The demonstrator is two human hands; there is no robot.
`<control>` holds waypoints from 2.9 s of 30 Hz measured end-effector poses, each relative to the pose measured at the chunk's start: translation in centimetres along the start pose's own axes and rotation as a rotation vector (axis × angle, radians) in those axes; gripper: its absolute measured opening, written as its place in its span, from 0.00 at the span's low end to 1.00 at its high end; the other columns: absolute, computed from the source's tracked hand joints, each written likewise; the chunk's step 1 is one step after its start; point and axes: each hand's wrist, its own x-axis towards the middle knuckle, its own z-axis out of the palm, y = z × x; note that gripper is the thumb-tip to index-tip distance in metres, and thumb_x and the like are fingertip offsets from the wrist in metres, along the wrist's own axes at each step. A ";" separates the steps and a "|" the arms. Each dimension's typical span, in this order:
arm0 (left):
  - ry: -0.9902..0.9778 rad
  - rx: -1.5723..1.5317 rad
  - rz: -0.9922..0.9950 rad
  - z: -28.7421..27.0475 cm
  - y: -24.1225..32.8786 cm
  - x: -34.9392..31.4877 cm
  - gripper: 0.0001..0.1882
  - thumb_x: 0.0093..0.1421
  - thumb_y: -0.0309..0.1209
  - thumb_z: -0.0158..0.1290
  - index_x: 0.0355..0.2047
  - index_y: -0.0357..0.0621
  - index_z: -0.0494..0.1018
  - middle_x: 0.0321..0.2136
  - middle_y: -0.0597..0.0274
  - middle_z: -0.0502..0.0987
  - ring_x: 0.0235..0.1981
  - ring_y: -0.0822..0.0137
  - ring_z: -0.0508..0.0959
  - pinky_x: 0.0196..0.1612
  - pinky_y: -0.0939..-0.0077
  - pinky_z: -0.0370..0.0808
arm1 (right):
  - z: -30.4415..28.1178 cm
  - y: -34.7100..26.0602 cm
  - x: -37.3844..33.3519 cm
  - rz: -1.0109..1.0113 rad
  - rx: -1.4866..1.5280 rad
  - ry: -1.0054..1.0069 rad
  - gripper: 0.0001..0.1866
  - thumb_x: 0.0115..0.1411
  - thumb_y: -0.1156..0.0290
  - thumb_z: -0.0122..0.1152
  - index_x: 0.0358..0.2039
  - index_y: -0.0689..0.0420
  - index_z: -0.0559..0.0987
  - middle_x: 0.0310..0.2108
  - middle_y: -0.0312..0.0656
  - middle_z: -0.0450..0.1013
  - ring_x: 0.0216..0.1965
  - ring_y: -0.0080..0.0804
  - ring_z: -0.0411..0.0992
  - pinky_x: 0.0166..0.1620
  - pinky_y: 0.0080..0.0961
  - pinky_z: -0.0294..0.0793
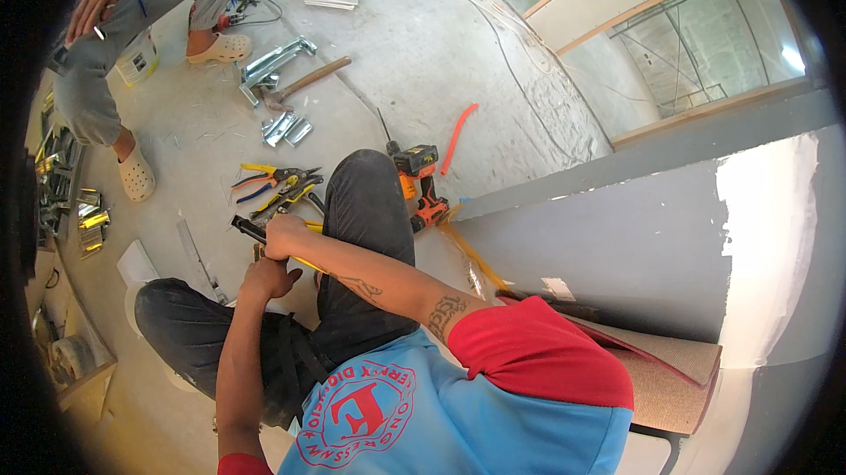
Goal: The recorder and another person are seen sorting and preparing metal brackets and using a crimping tool on construction components.
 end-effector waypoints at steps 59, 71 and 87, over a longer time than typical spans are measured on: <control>-0.020 0.013 -0.011 -0.1 0.2 0.0 0.29 0.58 0.51 0.49 0.52 0.44 0.68 0.45 0.46 0.76 0.47 0.48 0.75 0.51 0.57 0.70 | -0.1 0.0 -0.1 -0.003 -0.011 -0.008 0.19 0.49 0.57 0.61 0.27 0.63 0.82 0.30 0.55 0.77 0.36 0.48 0.76 0.41 0.37 0.76; -0.007 0.023 -0.018 -0.4 0.4 -0.3 0.27 0.59 0.52 0.48 0.49 0.43 0.72 0.44 0.49 0.77 0.46 0.53 0.77 0.51 0.61 0.70 | -0.2 0.0 -0.2 -0.001 -0.007 -0.012 0.19 0.49 0.57 0.61 0.28 0.63 0.82 0.31 0.55 0.77 0.36 0.47 0.77 0.41 0.36 0.76; -0.015 0.039 -0.017 -0.2 0.5 -0.3 0.28 0.59 0.52 0.47 0.50 0.43 0.71 0.45 0.49 0.76 0.47 0.53 0.76 0.51 0.60 0.70 | 0.2 0.1 0.0 -0.003 -0.015 -0.008 0.19 0.48 0.56 0.60 0.27 0.62 0.82 0.30 0.53 0.77 0.36 0.47 0.76 0.41 0.37 0.76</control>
